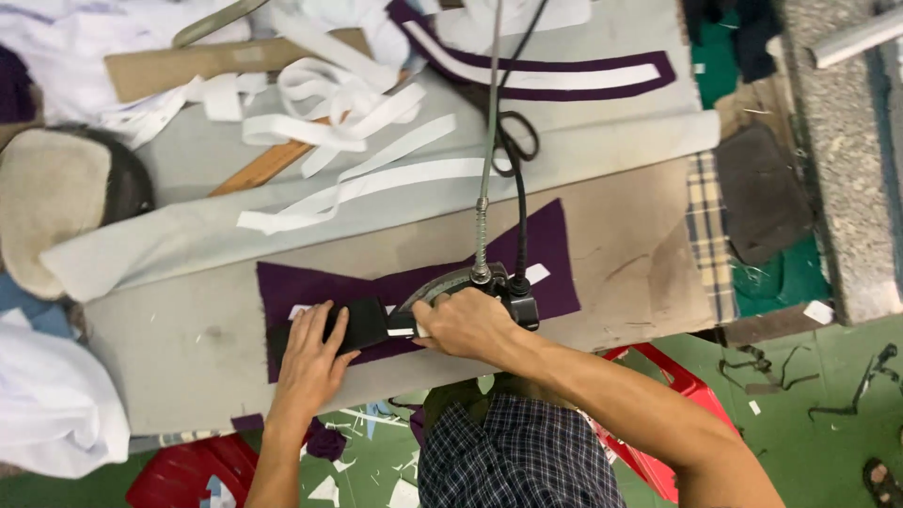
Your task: The person cuts a purple fabric piece along a white paper template using shears, then irons the cut fabric on a workbench. They repeat the process with a second purple fabric piece, aligning a template and ironing it flat.
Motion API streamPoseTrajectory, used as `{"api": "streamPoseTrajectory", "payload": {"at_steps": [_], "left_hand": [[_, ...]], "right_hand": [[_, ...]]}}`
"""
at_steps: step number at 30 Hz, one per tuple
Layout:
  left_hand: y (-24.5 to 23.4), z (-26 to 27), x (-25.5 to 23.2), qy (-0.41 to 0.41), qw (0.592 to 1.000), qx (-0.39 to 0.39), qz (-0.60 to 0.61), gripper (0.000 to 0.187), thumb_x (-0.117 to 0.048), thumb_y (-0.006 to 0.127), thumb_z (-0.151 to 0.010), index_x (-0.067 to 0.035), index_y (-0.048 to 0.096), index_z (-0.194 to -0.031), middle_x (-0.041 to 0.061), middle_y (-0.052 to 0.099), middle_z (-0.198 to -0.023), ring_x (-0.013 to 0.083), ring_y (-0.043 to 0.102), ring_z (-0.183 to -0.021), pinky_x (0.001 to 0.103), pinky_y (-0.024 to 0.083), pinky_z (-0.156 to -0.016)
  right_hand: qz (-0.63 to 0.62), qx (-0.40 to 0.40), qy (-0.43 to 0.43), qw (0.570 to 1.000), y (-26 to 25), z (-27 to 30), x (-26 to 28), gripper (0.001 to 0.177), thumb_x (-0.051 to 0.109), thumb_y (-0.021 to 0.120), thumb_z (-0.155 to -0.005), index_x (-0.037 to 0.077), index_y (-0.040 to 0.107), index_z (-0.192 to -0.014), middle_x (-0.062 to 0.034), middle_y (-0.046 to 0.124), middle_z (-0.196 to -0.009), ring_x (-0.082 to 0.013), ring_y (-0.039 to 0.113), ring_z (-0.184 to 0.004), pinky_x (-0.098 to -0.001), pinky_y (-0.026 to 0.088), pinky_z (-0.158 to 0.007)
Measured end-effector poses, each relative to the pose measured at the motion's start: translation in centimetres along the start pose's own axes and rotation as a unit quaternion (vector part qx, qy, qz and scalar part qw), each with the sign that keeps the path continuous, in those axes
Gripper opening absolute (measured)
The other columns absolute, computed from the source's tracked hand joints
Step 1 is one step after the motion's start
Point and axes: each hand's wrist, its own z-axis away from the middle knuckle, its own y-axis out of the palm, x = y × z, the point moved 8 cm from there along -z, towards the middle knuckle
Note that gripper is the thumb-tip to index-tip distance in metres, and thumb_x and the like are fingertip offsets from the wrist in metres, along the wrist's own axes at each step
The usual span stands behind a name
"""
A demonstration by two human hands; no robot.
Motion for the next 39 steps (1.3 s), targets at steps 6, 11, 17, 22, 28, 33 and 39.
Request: {"api": "streamPoseTrajectory", "payload": {"at_steps": [6, 11, 17, 22, 28, 33, 39], "left_hand": [[3.7, -7.1, -10.4, 0.135, 0.987, 0.051, -0.073, 0.075, -0.048, 0.069, -0.091, -0.005, 0.046, -0.148, 0.027, 0.050, -0.143, 0.0403, 0.051, -0.130, 0.054, 0.041, -0.115], [8.1, -12.6, -16.3, 0.178, 0.983, 0.049, 0.000, 0.076, -0.051, 0.075, -0.088, -0.012, 0.051, -0.150, 0.018, 0.050, -0.139, 0.0326, 0.049, -0.128, 0.050, 0.039, -0.109], [7.1, -15.0, -19.3, 0.206, 0.977, -0.026, 0.040, 0.075, -0.057, 0.075, -0.087, -0.010, 0.060, -0.143, 0.018, 0.056, -0.131, 0.0312, 0.052, -0.122, 0.045, 0.043, -0.103], [6.5, -15.0, -19.2, 0.204, 0.977, -0.040, 0.056, 0.074, -0.059, 0.073, -0.088, -0.010, 0.061, -0.142, 0.017, 0.057, -0.132, 0.0303, 0.052, -0.123, 0.045, 0.043, -0.103], [5.6, -14.9, -19.4, 0.208, 0.974, -0.030, 0.082, 0.071, -0.054, 0.073, -0.090, -0.006, 0.062, -0.141, 0.020, 0.057, -0.135, 0.0325, 0.051, -0.127, 0.047, 0.043, -0.105], [5.5, -15.1, -19.5, 0.215, 0.973, -0.028, 0.086, 0.071, -0.055, 0.071, -0.091, -0.005, 0.061, -0.141, 0.021, 0.057, -0.135, 0.0333, 0.051, -0.128, 0.047, 0.042, -0.106], [4.3, -15.0, -20.2, 0.253, 0.965, -0.043, 0.043, 0.072, -0.049, 0.071, -0.094, 0.002, 0.055, -0.142, 0.025, 0.057, -0.137, 0.0386, 0.054, -0.122, 0.048, 0.048, -0.102]], "right_hand": [[-0.036, 0.023, 0.202, 0.978, 1.3, 9.9, -12.5, 0.054, 0.060, 0.048, -0.106, 0.006, 0.050, -0.110, -0.0106, 0.066, -0.074, -0.0313, 0.064, -0.049, -0.0449, 0.054, -0.042], [-0.106, -0.021, 0.402, 0.909, -0.4, 18.0, -18.7, 0.061, 0.066, 0.049, -0.099, 0.006, 0.055, -0.108, -0.0276, 0.075, -0.091, -0.0430, 0.077, -0.087, -0.0508, 0.061, -0.077], [-0.156, -0.123, 0.582, 0.788, -0.7, 23.9, -22.3, 0.069, 0.067, 0.053, -0.098, 0.002, 0.057, -0.119, -0.0309, 0.074, -0.095, -0.0467, 0.075, -0.093, -0.0534, 0.060, -0.079], [-0.156, -0.146, 0.609, 0.764, -1.3, 24.3, -22.1, 0.072, 0.068, 0.054, -0.098, 0.000, 0.059, -0.123, -0.0305, 0.074, -0.098, -0.0456, 0.075, -0.095, -0.0538, 0.060, -0.080], [-0.172, -0.132, 0.620, 0.754, -1.1, 24.2, -22.1, 0.070, 0.064, 0.056, -0.099, 0.002, 0.059, -0.131, -0.0315, 0.074, -0.106, -0.0464, 0.072, -0.105, -0.0547, 0.058, -0.088], [-0.181, -0.141, 0.625, 0.747, -1.3, 24.5, -22.0, 0.071, 0.063, 0.058, -0.098, 0.001, 0.059, -0.132, -0.0327, 0.073, -0.109, -0.0469, 0.072, -0.108, -0.0552, 0.057, -0.090], [-0.146, -0.138, 0.584, 0.786, 0.5, 24.5, -23.2, 0.067, 0.066, 0.046, -0.101, -0.001, 0.050, -0.106, -0.0177, 0.063, -0.071, -0.0371, 0.061, -0.061, -0.0499, 0.049, -0.055]]}}
